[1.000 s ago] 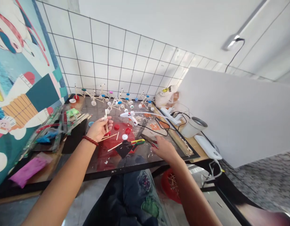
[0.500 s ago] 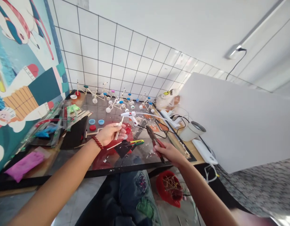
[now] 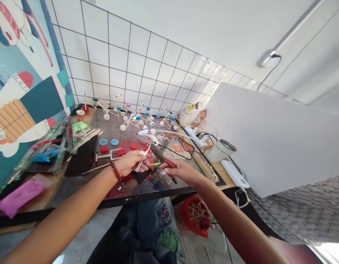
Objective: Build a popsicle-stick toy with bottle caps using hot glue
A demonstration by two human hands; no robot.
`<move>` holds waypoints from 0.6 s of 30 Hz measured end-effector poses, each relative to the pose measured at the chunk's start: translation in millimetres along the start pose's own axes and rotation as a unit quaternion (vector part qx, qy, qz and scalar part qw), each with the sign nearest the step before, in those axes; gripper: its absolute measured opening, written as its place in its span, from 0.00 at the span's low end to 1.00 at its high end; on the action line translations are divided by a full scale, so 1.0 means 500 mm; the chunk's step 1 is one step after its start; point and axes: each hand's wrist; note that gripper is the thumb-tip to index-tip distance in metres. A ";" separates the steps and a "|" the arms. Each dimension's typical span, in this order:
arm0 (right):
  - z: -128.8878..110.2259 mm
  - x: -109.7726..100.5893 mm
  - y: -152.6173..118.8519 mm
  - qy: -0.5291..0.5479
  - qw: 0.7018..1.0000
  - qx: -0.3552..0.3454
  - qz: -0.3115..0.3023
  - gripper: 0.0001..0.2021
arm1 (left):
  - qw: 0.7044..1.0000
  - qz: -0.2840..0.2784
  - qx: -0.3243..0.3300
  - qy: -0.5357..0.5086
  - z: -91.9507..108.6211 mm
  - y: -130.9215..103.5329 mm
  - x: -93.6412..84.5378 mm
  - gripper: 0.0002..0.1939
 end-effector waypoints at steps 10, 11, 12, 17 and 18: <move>-0.005 0.003 0.000 -0.078 0.997 -0.027 -0.013 0.13 | 0.999 0.001 0.012 0.037 0.003 -0.003 0.003 0.04; -0.005 0.003 0.000 -0.087 0.995 -0.034 -0.016 0.12 | 0.999 0.000 0.012 0.039 0.003 -0.003 0.003 0.03; -0.006 0.002 -0.001 -0.094 0.995 -0.041 -0.018 0.12 | 0.999 -0.002 0.014 0.041 0.002 -0.002 0.002 0.03; -0.006 0.003 -0.003 -0.129 0.989 -0.072 -0.028 0.11 | 0.998 -0.016 0.017 0.058 -0.004 0.003 0.000 0.06; -0.005 0.004 -0.002 -0.139 0.987 -0.078 -0.029 0.11 | 0.998 -0.020 0.013 0.064 -0.005 0.003 0.000 0.06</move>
Point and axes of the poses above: each hand's wrist, its own y-axis towards the middle knuckle, its own x-axis out of the palm, z = x × y, and after that the axes turned 8 degrees about y, right-handed
